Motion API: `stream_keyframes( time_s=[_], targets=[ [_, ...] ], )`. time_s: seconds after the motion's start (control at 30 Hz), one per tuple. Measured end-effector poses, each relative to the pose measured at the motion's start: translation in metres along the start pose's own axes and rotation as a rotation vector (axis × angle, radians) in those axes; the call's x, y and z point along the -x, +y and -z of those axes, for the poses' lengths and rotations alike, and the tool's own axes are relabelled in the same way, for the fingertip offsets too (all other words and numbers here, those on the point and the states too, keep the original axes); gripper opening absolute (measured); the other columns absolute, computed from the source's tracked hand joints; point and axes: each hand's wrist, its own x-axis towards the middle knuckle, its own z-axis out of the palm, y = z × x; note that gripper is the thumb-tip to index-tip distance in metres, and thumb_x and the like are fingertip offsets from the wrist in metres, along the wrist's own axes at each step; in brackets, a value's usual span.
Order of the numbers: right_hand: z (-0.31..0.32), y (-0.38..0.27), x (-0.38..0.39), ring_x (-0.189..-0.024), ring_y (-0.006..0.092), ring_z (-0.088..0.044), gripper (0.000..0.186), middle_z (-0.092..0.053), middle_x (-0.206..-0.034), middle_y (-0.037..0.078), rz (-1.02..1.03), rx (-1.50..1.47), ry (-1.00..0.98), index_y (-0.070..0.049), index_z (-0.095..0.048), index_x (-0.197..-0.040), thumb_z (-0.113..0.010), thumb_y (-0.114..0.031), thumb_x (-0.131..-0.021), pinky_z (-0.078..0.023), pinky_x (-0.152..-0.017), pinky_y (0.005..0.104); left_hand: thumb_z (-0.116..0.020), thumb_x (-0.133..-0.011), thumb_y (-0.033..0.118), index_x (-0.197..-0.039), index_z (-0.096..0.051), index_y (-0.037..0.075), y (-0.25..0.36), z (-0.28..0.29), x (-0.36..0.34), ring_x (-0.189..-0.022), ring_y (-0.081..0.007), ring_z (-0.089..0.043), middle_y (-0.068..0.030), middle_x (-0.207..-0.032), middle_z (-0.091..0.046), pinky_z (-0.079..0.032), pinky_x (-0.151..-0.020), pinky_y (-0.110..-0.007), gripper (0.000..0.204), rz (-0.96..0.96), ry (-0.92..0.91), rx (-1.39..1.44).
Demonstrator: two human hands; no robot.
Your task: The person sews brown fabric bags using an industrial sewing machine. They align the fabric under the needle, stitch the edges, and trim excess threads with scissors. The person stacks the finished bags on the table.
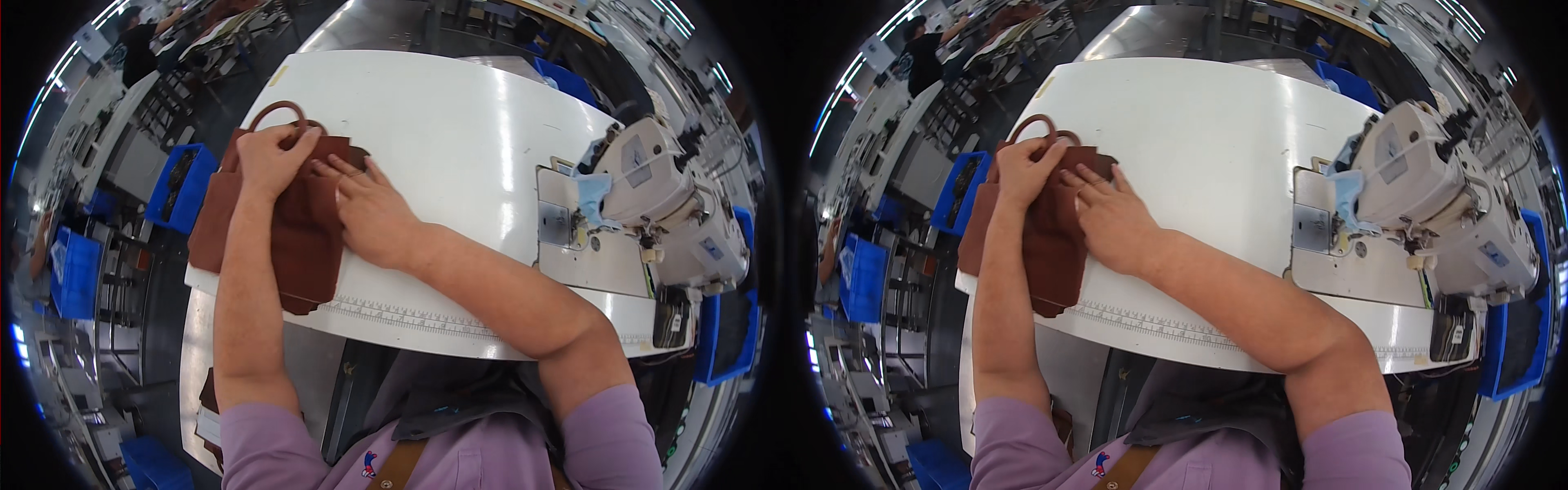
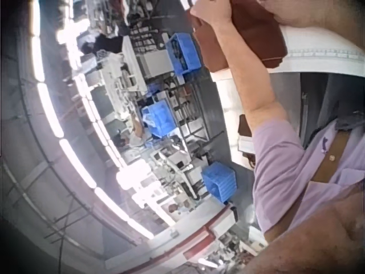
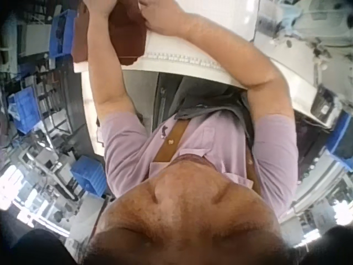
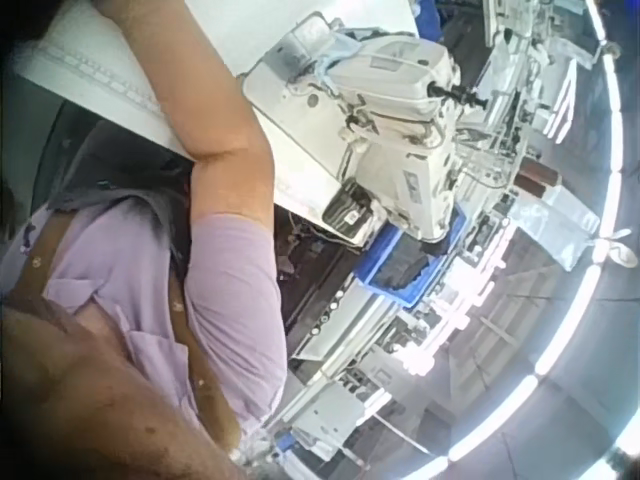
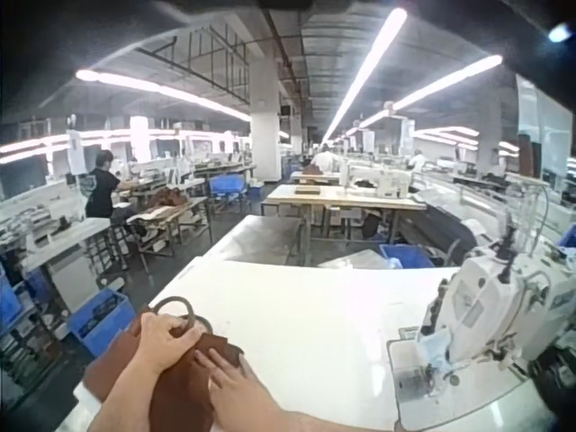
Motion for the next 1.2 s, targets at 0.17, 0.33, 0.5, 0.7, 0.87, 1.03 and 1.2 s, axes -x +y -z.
stream_keyframes(
  time_s=[0.17, 0.33, 0.5, 0.7, 0.87, 1.03, 1.2],
  targets=[
    [-0.03, -0.005, -0.005, -0.149, 0.0345, -0.027, 0.042, -0.039, -0.156, 0.013, 0.021, -0.235, 0.129, -0.005, -0.063, -0.124, -0.052, -0.033, -0.094, -0.02, -0.116, 0.0643, -0.064, -0.096, 0.017, -0.098, -0.07, -0.005, -0.04, 0.032, 0.007, -0.073, -0.008, -0.054, -0.0044, -0.077, -0.066, -0.046, -0.065, -0.028, 0.023, 0.025, 0.005, 0.125],
    [-0.015, -0.005, -0.001, -0.137, 0.0372, -0.042, 0.063, -0.044, -0.145, 0.024, -0.016, -0.274, 0.146, 0.003, -0.05, -0.137, -0.063, -0.032, -0.086, -0.028, -0.115, 0.0577, -0.061, -0.1, 0.025, -0.134, -0.058, -0.003, -0.118, 0.032, -0.01, -0.118, -0.0155, -0.058, -0.0149, -0.135, -0.062, -0.046, -0.098, -0.026, 0.044, 0.074, 0.094, 0.004],
    [-0.004, 0.003, 0.001, -0.132, 0.038, -0.047, 0.088, -0.043, -0.14, 0.029, -0.108, -0.423, 0.096, 0.018, -0.033, -0.14, -0.072, -0.031, -0.079, -0.031, -0.116, 0.0515, -0.059, -0.1, 0.028, -0.126, -0.063, -0.006, -0.091, 0.041, -0.004, -0.105, -0.02, -0.064, -0.0134, -0.12, -0.065, -0.053, -0.089, -0.031, 0.043, 0.388, 0.136, 0.514],
    [-0.021, 0.006, -0.008, -0.15, 0.0324, -0.023, 0.085, -0.027, -0.162, 0.013, 0.007, -0.342, 0.042, -0.009, -0.032, -0.155, -0.061, -0.048, -0.085, -0.005, -0.119, 0.0651, -0.056, -0.101, 0.027, -0.112, -0.064, -0.007, -0.094, 0.041, -0.007, -0.096, -0.0182, -0.062, -0.0109, -0.102, -0.064, -0.053, -0.086, -0.033, 0.037, 0.434, 0.124, 0.691],
    [-0.031, 0.01, -0.01, -0.153, 0.0334, -0.014, 0.09, -0.024, -0.164, 0.009, 0.043, -0.265, -0.101, -0.01, -0.033, -0.155, -0.052, -0.062, -0.083, 0.003, -0.117, 0.0673, -0.054, -0.102, 0.031, -0.098, -0.059, -0.002, -0.094, 0.045, -0.01, -0.082, -0.0147, -0.053, -0.0041, -0.085, -0.052, -0.046, -0.082, -0.028, 0.034, 0.41, 0.057, 0.647],
    [-0.024, 0.009, -0.006, -0.152, 0.0346, -0.014, 0.103, -0.025, -0.163, 0.01, 0.056, -0.349, -0.067, -0.007, -0.033, -0.154, -0.055, -0.072, -0.077, 0.004, -0.117, 0.067, -0.055, -0.1, 0.031, -0.129, -0.054, -0.003, -0.042, 0.062, -0.008, -0.107, -0.0193, -0.057, -0.0096, -0.113, -0.059, -0.043, -0.101, -0.031, 0.044, 0.617, 0.371, 0.786],
    [-0.026, 0.009, -0.012, -0.149, 0.0356, -0.023, 0.106, -0.033, -0.159, 0.012, 0.053, -0.313, -0.058, -0.004, -0.036, -0.152, -0.06, -0.072, -0.074, 0.001, -0.117, 0.0668, -0.044, -0.103, 0.023, -0.142, -0.049, 0.001, -0.05, 0.076, -0.005, -0.127, -0.0267, -0.052, -0.016, -0.136, -0.053, -0.041, -0.108, -0.041, 0.045, 0.246, 0.383, 0.333]
  ],
)
